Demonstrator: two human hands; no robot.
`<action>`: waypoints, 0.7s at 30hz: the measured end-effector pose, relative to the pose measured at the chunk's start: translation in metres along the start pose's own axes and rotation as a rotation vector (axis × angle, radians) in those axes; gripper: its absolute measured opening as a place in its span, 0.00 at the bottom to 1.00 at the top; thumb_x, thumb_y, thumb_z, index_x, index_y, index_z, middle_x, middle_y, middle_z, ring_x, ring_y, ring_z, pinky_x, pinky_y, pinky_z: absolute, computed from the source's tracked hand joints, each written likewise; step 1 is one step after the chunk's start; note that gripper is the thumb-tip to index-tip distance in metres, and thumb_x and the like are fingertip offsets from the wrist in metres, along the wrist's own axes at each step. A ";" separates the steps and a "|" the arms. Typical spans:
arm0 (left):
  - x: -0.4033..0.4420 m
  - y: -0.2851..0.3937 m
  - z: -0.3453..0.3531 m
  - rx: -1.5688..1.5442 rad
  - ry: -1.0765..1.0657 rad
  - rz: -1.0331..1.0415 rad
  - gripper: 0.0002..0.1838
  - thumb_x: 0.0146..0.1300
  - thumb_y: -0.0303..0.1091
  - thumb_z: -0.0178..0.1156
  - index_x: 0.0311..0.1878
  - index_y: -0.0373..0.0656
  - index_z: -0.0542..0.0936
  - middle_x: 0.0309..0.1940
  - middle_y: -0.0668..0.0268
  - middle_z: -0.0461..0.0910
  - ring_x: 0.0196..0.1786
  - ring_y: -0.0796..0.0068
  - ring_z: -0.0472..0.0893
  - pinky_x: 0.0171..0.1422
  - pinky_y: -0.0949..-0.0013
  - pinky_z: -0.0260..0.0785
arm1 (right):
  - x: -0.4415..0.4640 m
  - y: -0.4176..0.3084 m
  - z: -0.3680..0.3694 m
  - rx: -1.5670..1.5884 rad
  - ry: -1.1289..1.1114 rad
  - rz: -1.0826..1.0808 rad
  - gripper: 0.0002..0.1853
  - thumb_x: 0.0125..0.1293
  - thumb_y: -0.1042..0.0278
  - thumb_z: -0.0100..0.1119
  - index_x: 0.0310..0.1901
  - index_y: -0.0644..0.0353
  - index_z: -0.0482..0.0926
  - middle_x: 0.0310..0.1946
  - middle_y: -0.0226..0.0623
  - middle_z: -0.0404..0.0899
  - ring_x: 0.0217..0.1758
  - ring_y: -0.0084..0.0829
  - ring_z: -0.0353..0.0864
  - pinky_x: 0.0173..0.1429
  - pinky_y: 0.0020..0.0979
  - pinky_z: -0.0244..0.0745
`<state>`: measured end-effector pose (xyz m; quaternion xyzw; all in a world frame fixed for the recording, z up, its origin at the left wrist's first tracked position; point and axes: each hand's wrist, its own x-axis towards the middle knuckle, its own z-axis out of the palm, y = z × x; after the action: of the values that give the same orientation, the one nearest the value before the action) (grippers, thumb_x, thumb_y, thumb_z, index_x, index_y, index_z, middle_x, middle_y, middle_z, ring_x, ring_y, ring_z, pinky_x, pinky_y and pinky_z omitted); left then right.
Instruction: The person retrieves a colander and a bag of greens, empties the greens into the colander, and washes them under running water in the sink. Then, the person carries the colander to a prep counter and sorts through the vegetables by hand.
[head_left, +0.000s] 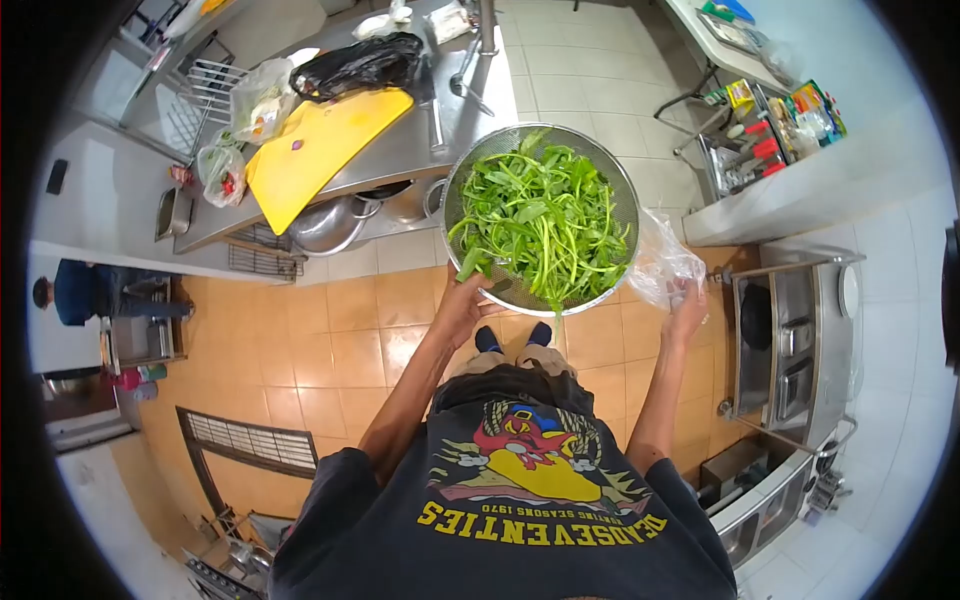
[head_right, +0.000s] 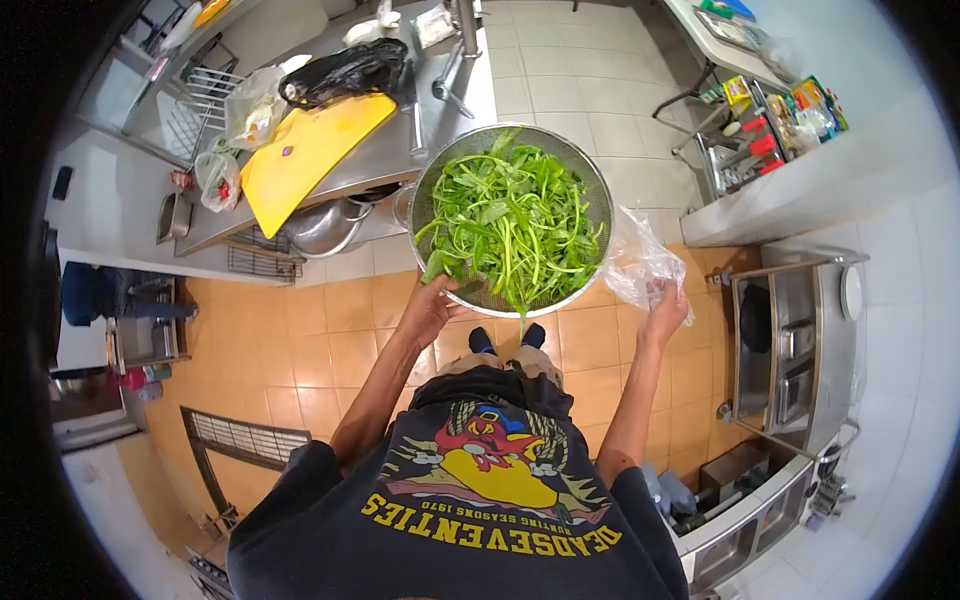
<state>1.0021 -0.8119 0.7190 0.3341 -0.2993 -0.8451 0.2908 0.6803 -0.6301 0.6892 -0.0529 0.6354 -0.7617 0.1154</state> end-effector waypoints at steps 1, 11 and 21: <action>-0.002 0.001 -0.002 -0.013 0.021 0.001 0.27 0.56 0.26 0.50 0.61 0.45 0.59 0.53 0.58 0.70 0.51 0.61 0.78 0.47 0.56 0.80 | 0.000 0.000 0.006 -0.015 -0.014 0.007 0.10 0.62 0.71 0.50 0.43 0.66 0.74 0.33 0.35 0.74 0.37 0.27 0.75 0.47 0.33 0.77; 0.002 0.000 -0.029 -0.083 0.089 0.010 0.27 0.58 0.28 0.51 0.61 0.50 0.56 0.42 0.65 0.69 0.46 0.66 0.76 0.49 0.51 0.77 | 0.022 -0.016 0.052 -0.003 -0.089 -0.012 0.09 0.62 0.72 0.47 0.41 0.65 0.75 0.33 0.33 0.74 0.36 0.24 0.74 0.45 0.30 0.76; 0.026 0.005 0.001 0.005 0.013 -0.082 0.20 0.56 0.31 0.53 0.53 0.39 0.69 0.49 0.58 0.75 0.52 0.63 0.76 0.54 0.58 0.74 | 0.018 -0.017 0.032 -0.034 0.067 -0.037 0.11 0.61 0.71 0.49 0.41 0.65 0.78 0.29 0.29 0.75 0.33 0.20 0.71 0.41 0.24 0.67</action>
<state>0.9870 -0.8322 0.7129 0.3520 -0.2856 -0.8534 0.2572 0.6681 -0.6628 0.7102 -0.0408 0.6506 -0.7542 0.0791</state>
